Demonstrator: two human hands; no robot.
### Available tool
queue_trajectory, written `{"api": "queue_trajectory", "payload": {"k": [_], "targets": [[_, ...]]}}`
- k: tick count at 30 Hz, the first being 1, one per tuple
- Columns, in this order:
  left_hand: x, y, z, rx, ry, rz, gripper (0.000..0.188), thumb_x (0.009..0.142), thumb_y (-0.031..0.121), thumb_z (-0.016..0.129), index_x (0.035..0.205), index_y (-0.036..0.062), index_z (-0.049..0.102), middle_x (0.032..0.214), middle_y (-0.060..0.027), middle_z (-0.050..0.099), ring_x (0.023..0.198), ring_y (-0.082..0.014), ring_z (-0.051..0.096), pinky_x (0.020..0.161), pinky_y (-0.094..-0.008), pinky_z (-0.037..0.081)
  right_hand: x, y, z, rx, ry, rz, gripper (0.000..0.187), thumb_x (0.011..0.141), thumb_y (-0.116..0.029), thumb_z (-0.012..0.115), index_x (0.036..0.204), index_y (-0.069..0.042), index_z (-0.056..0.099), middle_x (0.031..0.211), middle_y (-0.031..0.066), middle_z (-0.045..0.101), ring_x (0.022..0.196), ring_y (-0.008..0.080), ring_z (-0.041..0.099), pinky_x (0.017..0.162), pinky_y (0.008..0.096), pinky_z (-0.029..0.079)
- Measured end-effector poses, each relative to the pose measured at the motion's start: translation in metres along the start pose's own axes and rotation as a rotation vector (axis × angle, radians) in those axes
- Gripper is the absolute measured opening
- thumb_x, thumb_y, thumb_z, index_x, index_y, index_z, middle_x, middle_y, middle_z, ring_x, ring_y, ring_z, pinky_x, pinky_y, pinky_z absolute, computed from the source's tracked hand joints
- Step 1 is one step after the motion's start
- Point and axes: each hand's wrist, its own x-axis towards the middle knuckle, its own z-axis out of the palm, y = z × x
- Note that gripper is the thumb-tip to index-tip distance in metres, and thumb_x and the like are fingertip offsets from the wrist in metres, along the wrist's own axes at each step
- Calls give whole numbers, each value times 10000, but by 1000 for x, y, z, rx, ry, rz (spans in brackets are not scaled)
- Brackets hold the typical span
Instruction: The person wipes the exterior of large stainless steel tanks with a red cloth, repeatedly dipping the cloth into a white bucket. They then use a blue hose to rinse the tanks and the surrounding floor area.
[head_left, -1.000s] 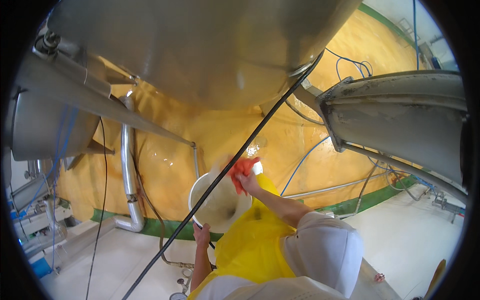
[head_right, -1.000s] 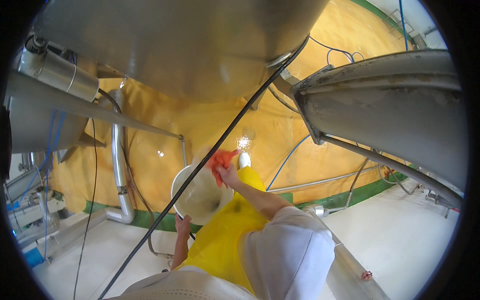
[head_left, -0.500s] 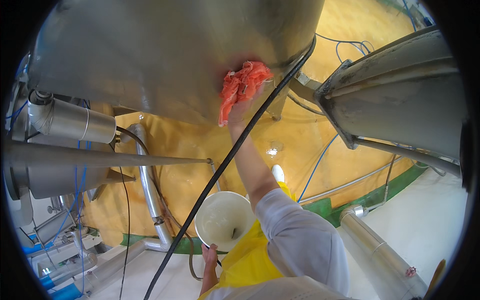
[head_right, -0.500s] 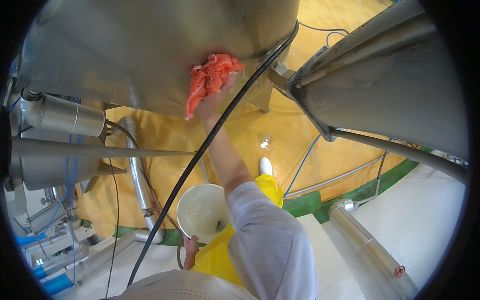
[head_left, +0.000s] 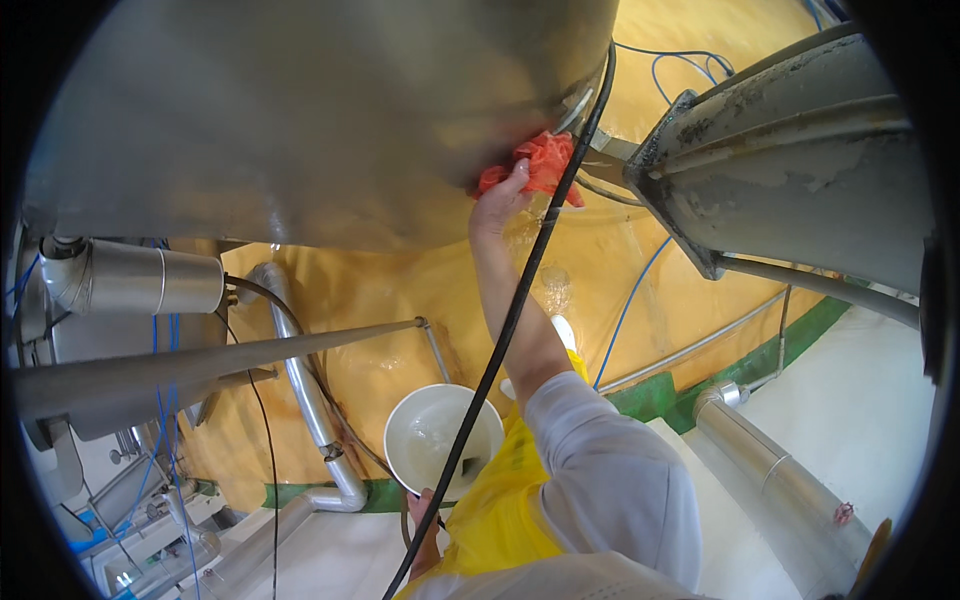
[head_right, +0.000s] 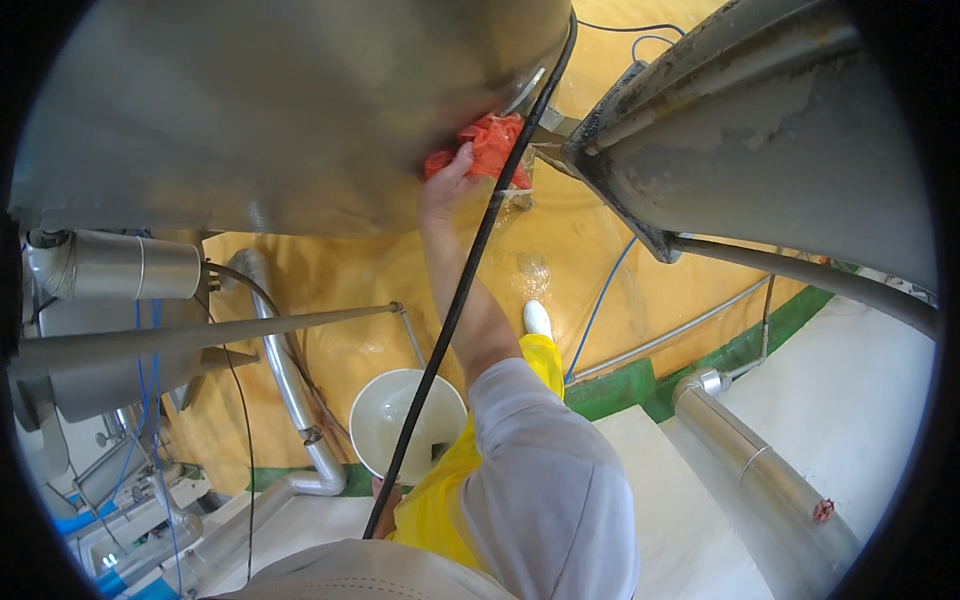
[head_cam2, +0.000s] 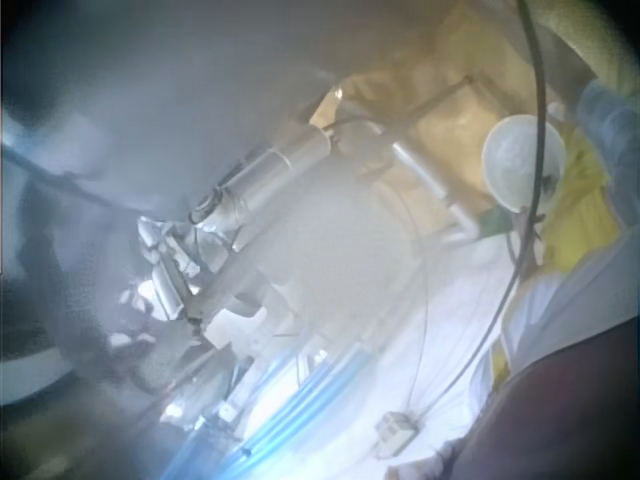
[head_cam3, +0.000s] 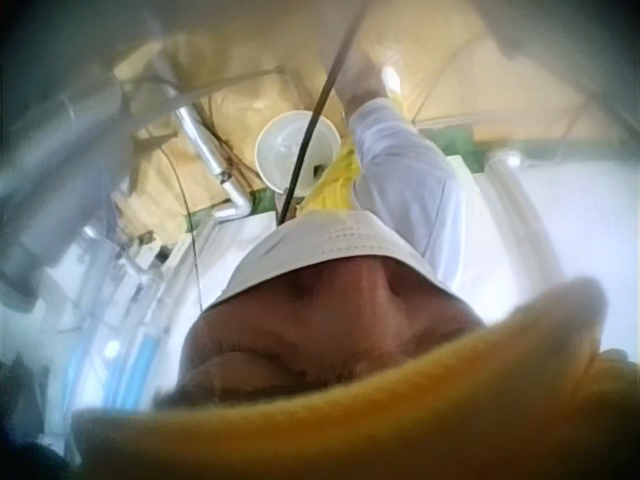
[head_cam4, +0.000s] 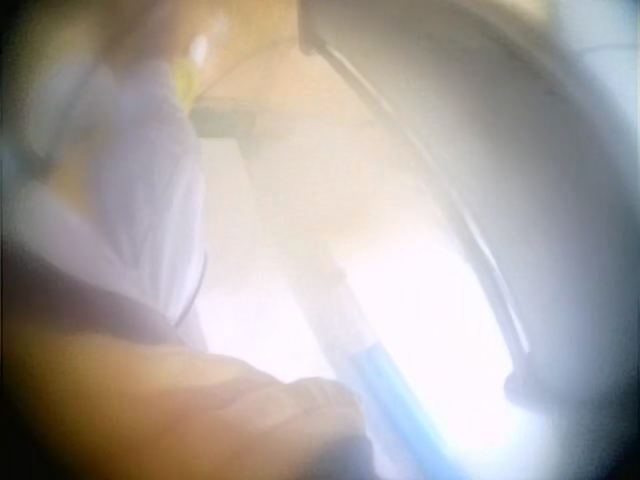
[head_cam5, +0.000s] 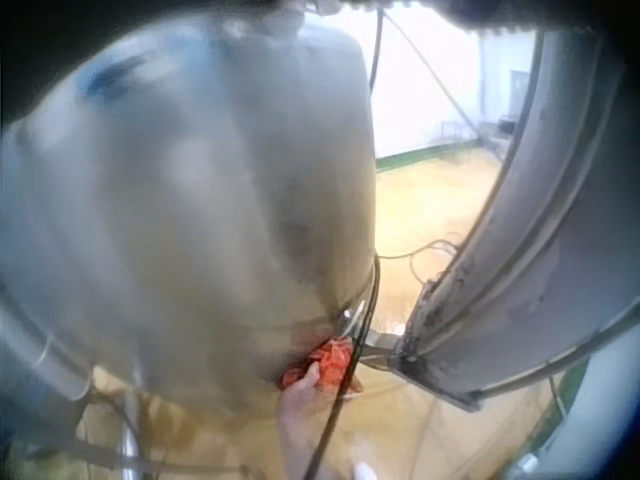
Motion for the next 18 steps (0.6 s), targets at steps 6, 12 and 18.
{"api": "queue_trajectory", "payload": {"k": [6,12,18], "targets": [[-9,42,12,12,1,6,303,741,202,626,974,62,493,683,-16,435,482,-130,401,416,-323,334,12,16,-16,-45,111,-17,390,1025,-362,443,1287,-82,519,1181,71,587,1067,202,570,843,373,511],[-53,73,29,-60,37,-126,311,733,193,648,961,85,467,658,-8,398,462,-124,377,422,-318,334,-20,114,-112,459,8,854,378,1013,-502,316,1145,-219,530,948,38,607,784,219,583,595,374,496],[-27,27,33,1,22,-155,375,750,145,620,1094,50,505,873,-76,544,759,-196,518,696,-346,449,-55,143,-122,394,33,1248,363,1004,-565,316,937,-282,532,754,-38,522,566,153,468,460,289,371]]}}
